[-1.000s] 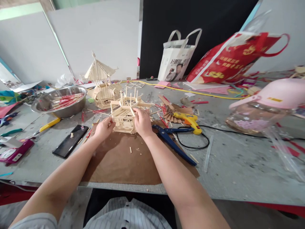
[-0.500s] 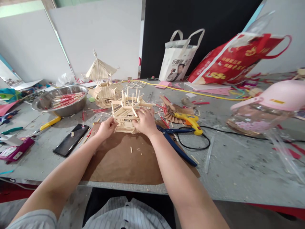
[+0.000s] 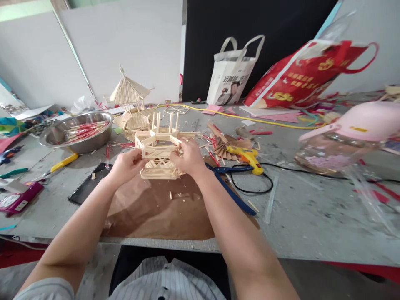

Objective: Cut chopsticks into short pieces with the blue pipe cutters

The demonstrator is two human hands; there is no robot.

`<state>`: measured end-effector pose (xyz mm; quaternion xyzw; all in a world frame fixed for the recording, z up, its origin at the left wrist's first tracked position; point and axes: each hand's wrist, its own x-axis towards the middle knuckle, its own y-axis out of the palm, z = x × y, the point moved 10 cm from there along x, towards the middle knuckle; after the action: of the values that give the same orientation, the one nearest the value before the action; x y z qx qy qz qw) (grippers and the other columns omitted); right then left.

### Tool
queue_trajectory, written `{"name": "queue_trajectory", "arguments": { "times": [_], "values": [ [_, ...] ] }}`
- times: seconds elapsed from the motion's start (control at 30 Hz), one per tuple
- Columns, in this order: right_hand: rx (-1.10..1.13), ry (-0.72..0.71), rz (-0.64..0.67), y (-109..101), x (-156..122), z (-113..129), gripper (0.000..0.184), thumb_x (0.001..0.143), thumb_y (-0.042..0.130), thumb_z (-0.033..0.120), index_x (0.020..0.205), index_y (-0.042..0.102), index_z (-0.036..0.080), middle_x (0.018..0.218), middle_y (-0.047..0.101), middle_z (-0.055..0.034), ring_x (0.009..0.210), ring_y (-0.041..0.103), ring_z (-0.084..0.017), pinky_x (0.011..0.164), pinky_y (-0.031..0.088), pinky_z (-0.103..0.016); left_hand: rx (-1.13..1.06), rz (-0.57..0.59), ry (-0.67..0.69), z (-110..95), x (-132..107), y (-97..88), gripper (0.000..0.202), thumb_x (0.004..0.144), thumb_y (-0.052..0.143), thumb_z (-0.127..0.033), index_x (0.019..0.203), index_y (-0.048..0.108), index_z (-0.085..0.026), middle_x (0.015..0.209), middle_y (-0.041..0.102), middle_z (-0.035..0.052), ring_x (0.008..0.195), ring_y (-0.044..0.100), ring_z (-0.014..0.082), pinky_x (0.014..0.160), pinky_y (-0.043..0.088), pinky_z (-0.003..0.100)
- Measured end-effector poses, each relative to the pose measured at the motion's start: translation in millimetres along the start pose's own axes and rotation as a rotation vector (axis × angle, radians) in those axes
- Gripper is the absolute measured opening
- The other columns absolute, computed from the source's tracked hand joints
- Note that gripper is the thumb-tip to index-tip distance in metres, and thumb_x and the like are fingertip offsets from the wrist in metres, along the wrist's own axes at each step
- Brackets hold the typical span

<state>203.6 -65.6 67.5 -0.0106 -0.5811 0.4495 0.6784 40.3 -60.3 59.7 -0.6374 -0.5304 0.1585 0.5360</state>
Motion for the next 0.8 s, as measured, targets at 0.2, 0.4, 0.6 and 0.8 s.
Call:
{"name": "queue_trajectory", "arguments": {
  "times": [0.2,0.4,0.6,0.8],
  "values": [
    [0.063,0.022,0.067,-10.3,1.4,23.8,0.013,0.066,0.047,0.023,0.070,0.058,0.018,0.068,0.060,-0.0058,0.069,0.055,-0.021,0.063,0.043,-0.032,0.045,0.063,-0.069,-14.9,-21.8,-36.4,0.018,0.073,0.050,-0.033,0.075,0.060,-0.018,0.067,0.063,0.0007,0.059,0.053,0.0114,0.054,0.035,0.020],
    [0.061,0.048,0.189,-5.3,-0.4,25.1,0.010,0.067,0.049,0.024,0.064,0.056,0.018,0.065,0.059,-0.0049,0.065,0.054,-0.019,0.059,0.041,-0.029,-0.028,0.134,-0.079,-11.9,-27.9,-32.9,0.019,0.074,0.051,-0.035,0.075,0.060,-0.019,0.070,0.065,-0.0007,0.062,0.056,0.0113,0.054,0.036,0.020],
    [-0.006,0.007,0.144,-2.0,0.8,15.8,0.008,0.067,0.049,0.024,0.067,0.055,0.019,0.065,0.058,-0.0052,0.067,0.053,-0.020,0.062,0.043,-0.031,-0.003,0.138,-0.058,-6.5,-16.4,-17.7,0.021,0.074,0.050,-0.034,0.082,0.062,-0.018,0.077,0.066,0.0012,0.067,0.057,0.0131,0.056,0.038,0.020],
    [0.024,-0.072,0.117,20.8,-4.3,8.7,0.015,0.065,0.046,0.018,0.077,0.055,0.019,0.079,0.059,-0.0086,0.082,0.053,-0.023,0.078,0.044,-0.036,0.179,0.162,-0.100,15.4,-4.6,-1.0,0.022,0.074,0.047,-0.033,0.075,0.063,-0.018,0.068,0.064,0.0021,0.060,0.054,0.0136,0.054,0.034,0.022]
  ]
}}
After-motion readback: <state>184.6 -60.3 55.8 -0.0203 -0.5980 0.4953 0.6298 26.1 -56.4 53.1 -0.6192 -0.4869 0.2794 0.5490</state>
